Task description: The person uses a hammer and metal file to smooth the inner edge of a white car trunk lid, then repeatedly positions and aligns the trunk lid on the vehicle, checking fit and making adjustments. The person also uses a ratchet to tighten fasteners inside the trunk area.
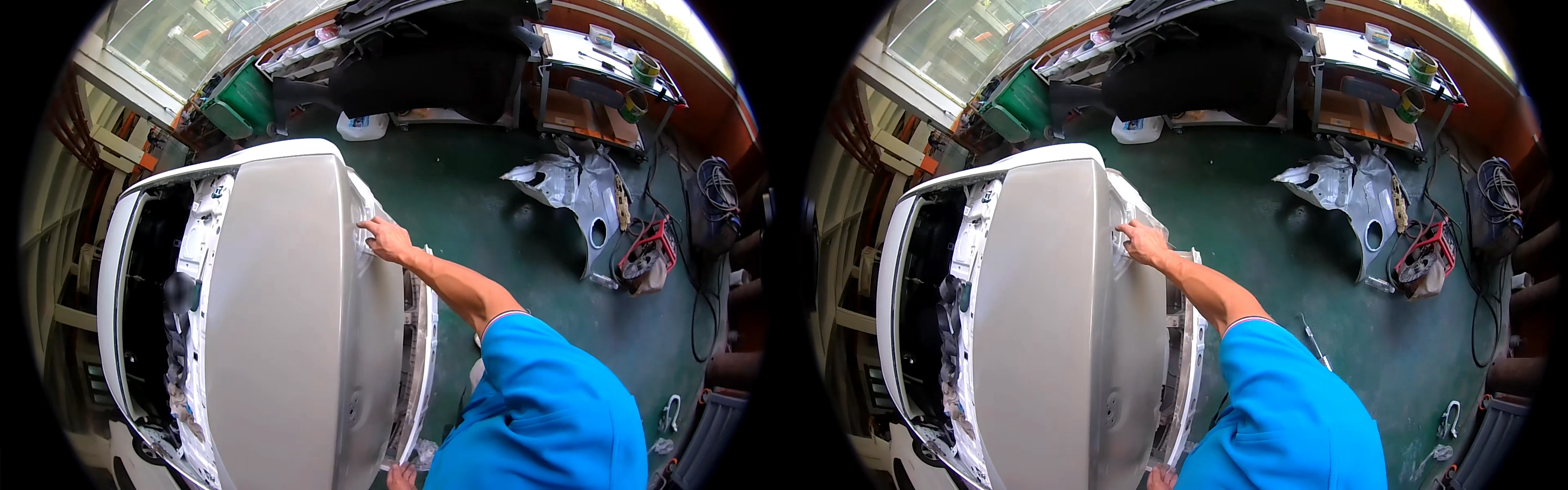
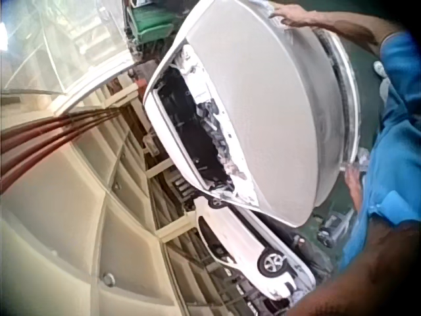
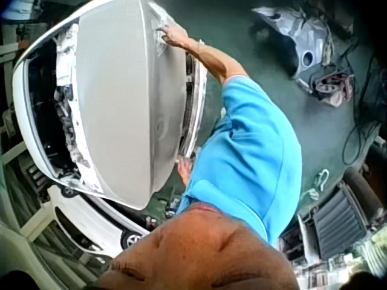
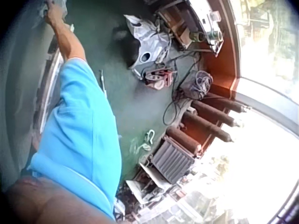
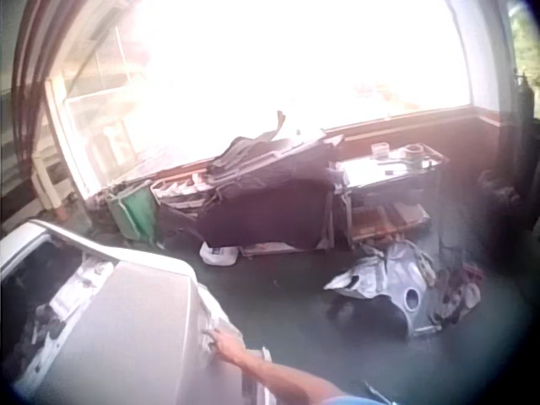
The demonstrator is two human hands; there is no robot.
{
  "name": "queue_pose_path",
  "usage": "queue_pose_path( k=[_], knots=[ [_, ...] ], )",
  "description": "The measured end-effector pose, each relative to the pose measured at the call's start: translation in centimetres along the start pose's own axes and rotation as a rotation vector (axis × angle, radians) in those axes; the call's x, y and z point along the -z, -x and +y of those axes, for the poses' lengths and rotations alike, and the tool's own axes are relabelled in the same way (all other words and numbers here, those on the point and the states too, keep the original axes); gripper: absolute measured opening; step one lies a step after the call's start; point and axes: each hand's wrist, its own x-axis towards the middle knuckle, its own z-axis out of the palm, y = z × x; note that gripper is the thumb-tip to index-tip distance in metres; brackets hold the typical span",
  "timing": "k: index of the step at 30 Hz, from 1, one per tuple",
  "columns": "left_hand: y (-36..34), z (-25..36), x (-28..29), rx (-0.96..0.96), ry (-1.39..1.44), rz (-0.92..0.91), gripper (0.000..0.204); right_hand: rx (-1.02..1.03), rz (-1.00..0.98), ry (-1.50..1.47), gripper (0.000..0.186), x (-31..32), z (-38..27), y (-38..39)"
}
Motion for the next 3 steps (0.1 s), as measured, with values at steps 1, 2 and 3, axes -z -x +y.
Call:
queue_pose_path(
  k=[1,2,3],
  knots=[
    [-2.4,-2.8,3.0,0.031,-0.028,0.033,0.064,0.032,-0.026,-0.025,0.042,-0.4,-0.1,-0.7],
    [-3.1,-3.2,2.3,0.065,-0.061,0.05,0.062,0.064,-0.042,-0.038,0.042,-0.4,0.3,-1.6],
    [-4.6,-1.7,2.5,0.067,-0.065,0.057,0.062,0.096,-0.059,-0.051,0.042,-0.4,0.7,-2.2]
  ],
)
